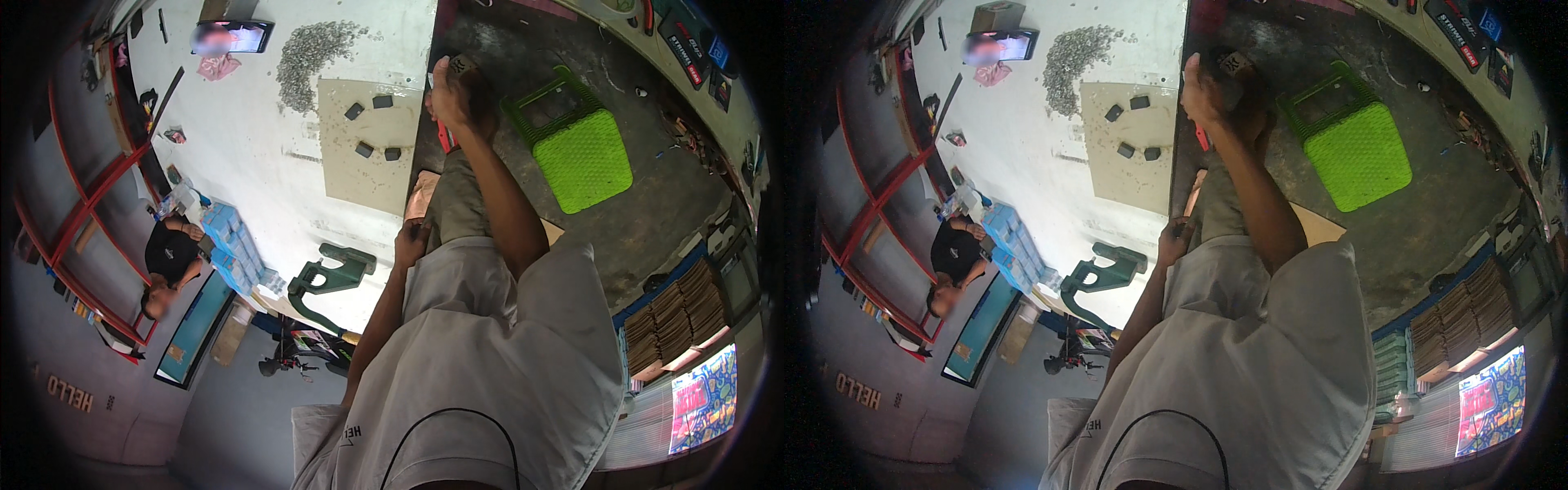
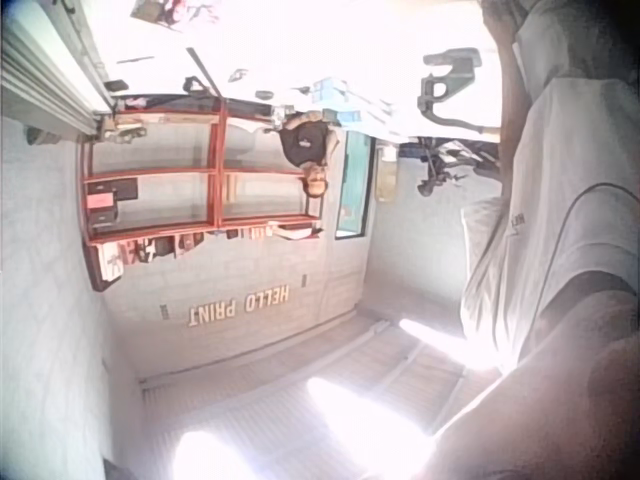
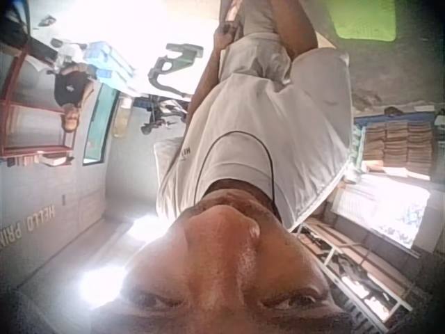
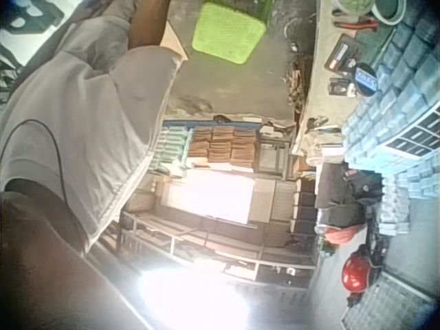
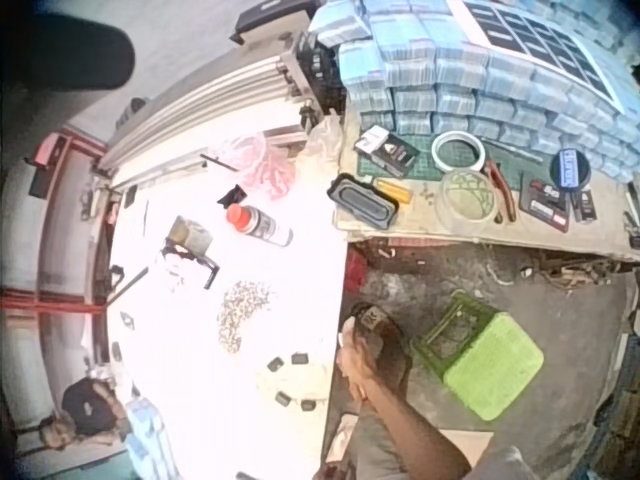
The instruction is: The person sorts small metal fasteners on a white table, using a utility knife to scrape and gather them into a pile. They then transfer the fasteners into a small plastic bag.
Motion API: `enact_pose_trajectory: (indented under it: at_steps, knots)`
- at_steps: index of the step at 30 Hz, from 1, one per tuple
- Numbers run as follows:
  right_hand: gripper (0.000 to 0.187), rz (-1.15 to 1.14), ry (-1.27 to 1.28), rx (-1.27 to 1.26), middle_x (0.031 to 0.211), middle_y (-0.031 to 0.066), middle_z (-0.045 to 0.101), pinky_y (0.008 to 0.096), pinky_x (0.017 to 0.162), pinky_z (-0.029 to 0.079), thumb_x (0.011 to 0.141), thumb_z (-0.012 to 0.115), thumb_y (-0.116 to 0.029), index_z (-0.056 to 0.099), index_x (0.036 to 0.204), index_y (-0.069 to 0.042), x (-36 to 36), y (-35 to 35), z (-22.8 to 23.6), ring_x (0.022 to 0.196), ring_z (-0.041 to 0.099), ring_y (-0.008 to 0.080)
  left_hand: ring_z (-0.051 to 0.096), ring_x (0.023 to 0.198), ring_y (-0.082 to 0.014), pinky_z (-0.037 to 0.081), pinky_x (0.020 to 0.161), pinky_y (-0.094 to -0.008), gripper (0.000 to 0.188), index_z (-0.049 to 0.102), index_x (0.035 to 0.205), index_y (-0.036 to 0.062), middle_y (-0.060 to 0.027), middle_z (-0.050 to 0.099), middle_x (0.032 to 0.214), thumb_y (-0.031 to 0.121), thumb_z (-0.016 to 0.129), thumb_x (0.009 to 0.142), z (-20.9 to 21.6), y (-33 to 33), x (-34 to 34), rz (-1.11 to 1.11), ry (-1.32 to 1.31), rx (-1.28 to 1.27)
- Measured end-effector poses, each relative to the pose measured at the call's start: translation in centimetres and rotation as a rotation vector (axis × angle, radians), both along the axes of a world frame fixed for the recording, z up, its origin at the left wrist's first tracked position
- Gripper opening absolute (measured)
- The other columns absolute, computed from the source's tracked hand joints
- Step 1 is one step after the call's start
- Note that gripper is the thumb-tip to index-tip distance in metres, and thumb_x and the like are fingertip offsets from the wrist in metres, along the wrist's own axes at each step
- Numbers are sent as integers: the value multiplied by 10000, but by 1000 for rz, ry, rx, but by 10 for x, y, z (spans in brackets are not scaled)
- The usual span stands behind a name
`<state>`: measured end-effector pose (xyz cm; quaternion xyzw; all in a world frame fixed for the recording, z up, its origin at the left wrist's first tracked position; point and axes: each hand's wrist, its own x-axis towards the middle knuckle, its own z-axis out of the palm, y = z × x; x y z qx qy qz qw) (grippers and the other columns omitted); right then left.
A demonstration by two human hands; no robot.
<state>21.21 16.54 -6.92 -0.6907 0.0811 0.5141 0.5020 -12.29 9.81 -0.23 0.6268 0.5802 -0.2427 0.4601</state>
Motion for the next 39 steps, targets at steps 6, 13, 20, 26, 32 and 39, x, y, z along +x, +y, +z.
enact_pose_trajectory:
  at_steps: [6,13,20,26,32,39]
  knots:
    - [885,69,-51,-63,1136,271,682,487,959,497,1026,163,-707,585,1356,-2,-17,0,-23,1102,635,433,722,1029,-308,546,885,-402,446,681,1205,46,-179,746,1097,388,748,926,-4,-1,1,-41,-1,12]
    - [827,118,-198,-28,699,135,591,444,725,511,1033,176,-704,620,1061,-8,-81,-34,-30,692,623,310,716,1012,-306,541,870,-396,401,691,1162,52,-167,739,1077,370,742,923,-3,1,20,-67,7,37]
    - [456,-73,145,202,694,68,545,331,531,477,1075,466,-476,553,1071,-28,-102,-40,52,618,586,153,667,1086,-244,514,925,-370,475,616,1259,-12,-156,686,1206,410,582,1044,9,14,36,143,-312,34]
    - [310,2,-223,372,772,90,633,336,647,510,1007,665,-315,604,1111,-28,-120,-19,68,698,638,176,619,857,-179,513,758,-327,636,596,1198,-12,-68,642,997,553,321,1101,66,45,99,357,-459,24]
    - [259,-312,-406,155,896,16,690,257,693,511,910,791,-154,667,1114,-54,-69,-8,10,798,638,88,534,617,-115,476,617,-288,398,610,1057,26,-27,565,682,415,529,1083,47,52,63,683,-399,131]
    - [223,-469,-400,221,950,55,725,279,726,536,899,797,-142,688,1064,-38,-51,2,-26,819,657,118,566,623,-125,528,605,-302,523,610,1107,-10,-16,551,698,506,604,1024,21,41,-17,828,-147,233]
